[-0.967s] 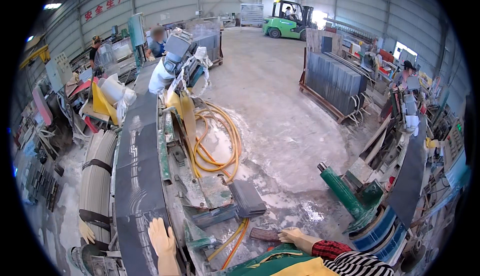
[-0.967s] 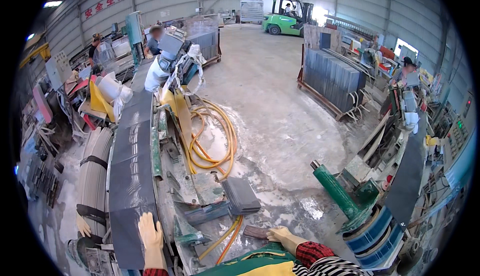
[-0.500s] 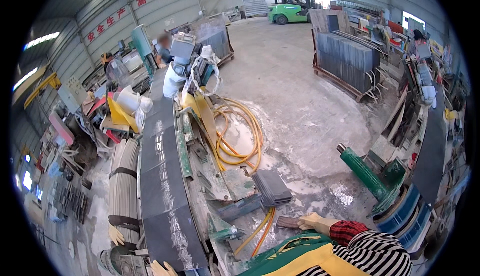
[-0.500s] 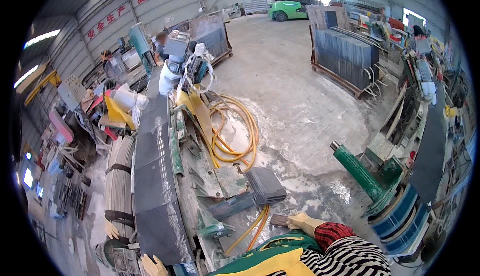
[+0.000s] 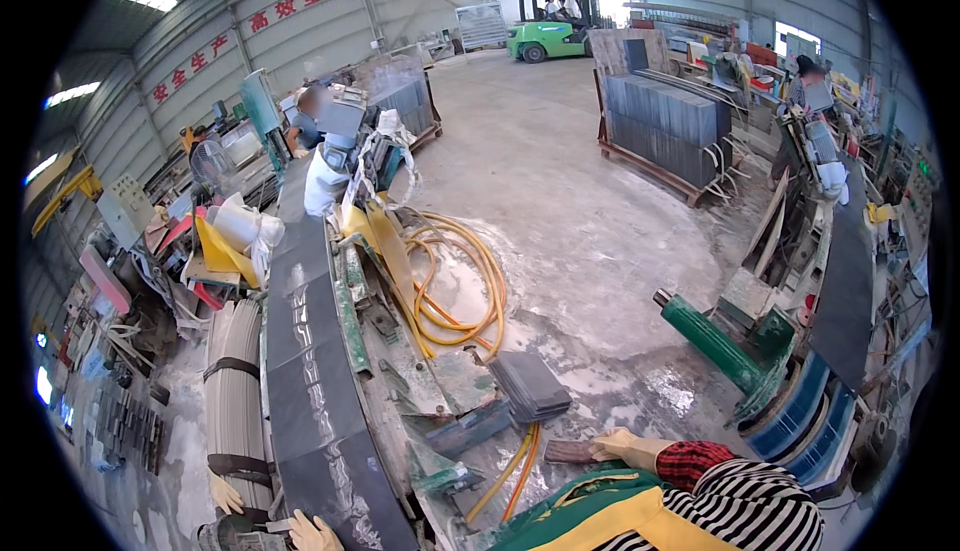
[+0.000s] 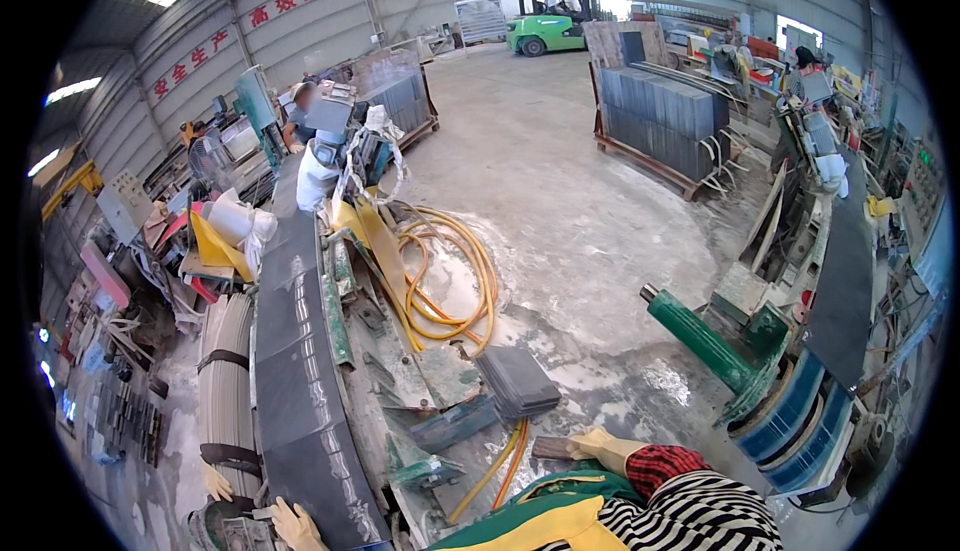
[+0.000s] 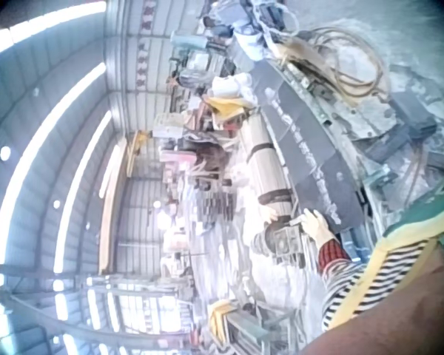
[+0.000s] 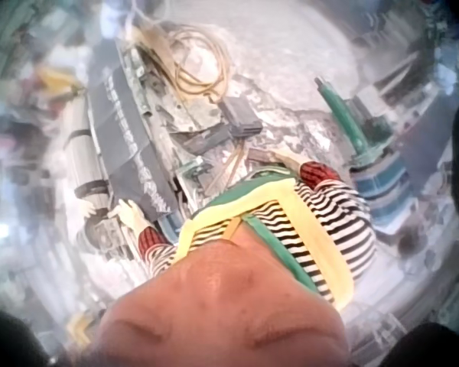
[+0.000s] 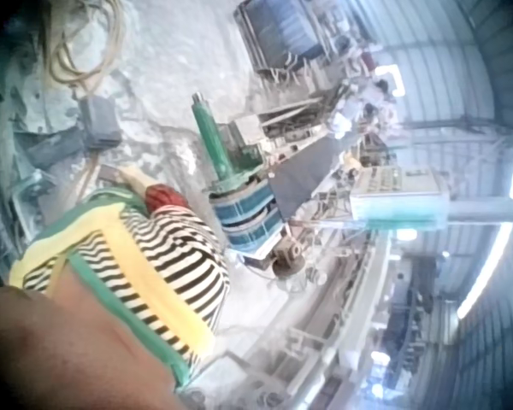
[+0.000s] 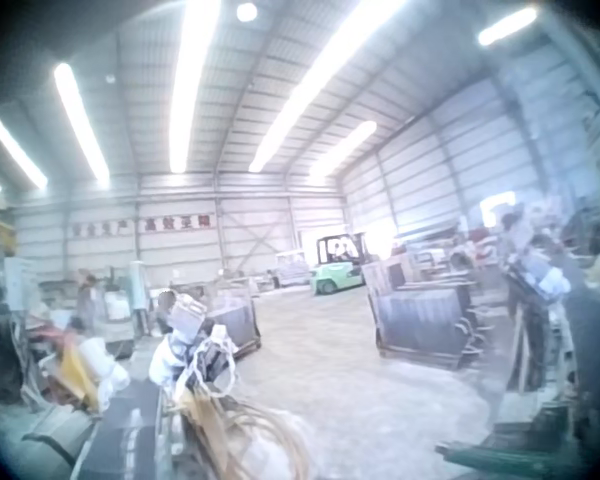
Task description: The person repeatedly picks up dark rectangular slabs from a stack and places them onto a moving conveyor belt. The slabs travel along the belt toward other workers in the background.
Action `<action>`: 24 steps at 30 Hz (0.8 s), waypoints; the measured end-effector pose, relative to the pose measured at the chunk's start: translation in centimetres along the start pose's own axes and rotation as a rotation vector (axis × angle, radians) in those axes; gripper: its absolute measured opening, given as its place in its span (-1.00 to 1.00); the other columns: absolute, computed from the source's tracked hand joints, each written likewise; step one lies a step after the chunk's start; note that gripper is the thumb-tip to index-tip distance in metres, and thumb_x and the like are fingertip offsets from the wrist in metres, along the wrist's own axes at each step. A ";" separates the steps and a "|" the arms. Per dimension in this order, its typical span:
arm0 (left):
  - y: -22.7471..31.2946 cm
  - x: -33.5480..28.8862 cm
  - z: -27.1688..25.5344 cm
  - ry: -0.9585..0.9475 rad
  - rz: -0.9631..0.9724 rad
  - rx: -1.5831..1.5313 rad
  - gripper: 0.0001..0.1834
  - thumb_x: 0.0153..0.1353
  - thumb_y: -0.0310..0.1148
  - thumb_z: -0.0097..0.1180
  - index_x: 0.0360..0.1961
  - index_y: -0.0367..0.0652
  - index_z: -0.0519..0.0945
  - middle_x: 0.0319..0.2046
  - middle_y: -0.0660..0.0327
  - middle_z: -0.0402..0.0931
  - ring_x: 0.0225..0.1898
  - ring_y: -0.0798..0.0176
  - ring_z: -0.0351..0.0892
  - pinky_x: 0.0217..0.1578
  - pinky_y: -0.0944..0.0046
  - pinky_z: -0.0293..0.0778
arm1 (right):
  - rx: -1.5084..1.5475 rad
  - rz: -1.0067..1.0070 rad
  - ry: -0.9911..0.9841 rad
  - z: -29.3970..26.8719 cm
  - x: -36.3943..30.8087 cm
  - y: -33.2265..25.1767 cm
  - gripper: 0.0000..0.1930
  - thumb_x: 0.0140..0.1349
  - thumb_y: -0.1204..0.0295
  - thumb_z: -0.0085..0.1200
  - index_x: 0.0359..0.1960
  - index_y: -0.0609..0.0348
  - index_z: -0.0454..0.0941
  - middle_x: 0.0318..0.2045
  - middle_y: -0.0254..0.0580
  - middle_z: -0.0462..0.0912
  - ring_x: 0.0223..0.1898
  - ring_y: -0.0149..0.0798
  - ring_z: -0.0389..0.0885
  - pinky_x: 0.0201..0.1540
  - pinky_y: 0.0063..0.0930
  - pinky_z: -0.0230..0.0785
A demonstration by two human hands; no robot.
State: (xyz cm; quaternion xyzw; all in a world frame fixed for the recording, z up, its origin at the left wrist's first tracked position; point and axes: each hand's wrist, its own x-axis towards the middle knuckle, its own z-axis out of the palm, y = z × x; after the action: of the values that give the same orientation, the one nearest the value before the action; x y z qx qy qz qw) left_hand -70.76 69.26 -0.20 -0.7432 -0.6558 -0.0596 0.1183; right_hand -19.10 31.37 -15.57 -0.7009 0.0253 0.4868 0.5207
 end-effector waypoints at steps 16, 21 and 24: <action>-3.8 -13.5 -3.5 0.243 0.068 -0.111 -0.48 0.34 -0.29 0.18 0.19 -0.47 0.46 0.19 -0.16 0.47 0.24 -0.09 0.46 0.29 0.13 0.39 | 0.314 -0.035 -0.111 -2.0 4.5 4.0 -0.67 0.34 0.38 0.17 0.03 0.36 0.54 -0.19 0.09 0.74 -0.31 -0.08 0.77 -0.30 -0.38 0.72; 1.9 -15.6 -7.7 -0.110 -0.749 -1.371 -0.37 0.35 -0.23 0.19 0.28 -0.47 0.36 0.29 -0.14 0.37 0.34 -0.05 0.35 0.35 0.17 0.29 | 0.289 -0.034 -0.054 -1.3 3.7 3.2 -0.66 0.34 0.41 0.17 0.05 0.38 0.50 -0.18 0.21 0.71 -0.30 0.04 0.76 -0.30 -0.16 0.73; -0.6 -16.2 -3.6 -0.471 -1.160 -1.817 -0.02 0.23 0.14 0.24 0.47 -0.26 0.15 0.44 0.03 0.21 0.46 0.01 0.16 0.46 0.15 0.08 | 0.312 -0.018 -0.083 -1.8 4.1 3.3 -0.69 0.34 0.39 0.18 0.01 0.36 0.53 -0.19 0.16 0.72 -0.34 -0.03 0.76 -0.32 -0.24 0.73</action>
State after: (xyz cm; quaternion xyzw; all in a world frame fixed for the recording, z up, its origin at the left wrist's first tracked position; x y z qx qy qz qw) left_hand -73.26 52.84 -0.61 -0.1253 -0.6230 -0.4228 -0.6461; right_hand -17.56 30.43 -20.82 -0.5909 0.0726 0.5007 0.6283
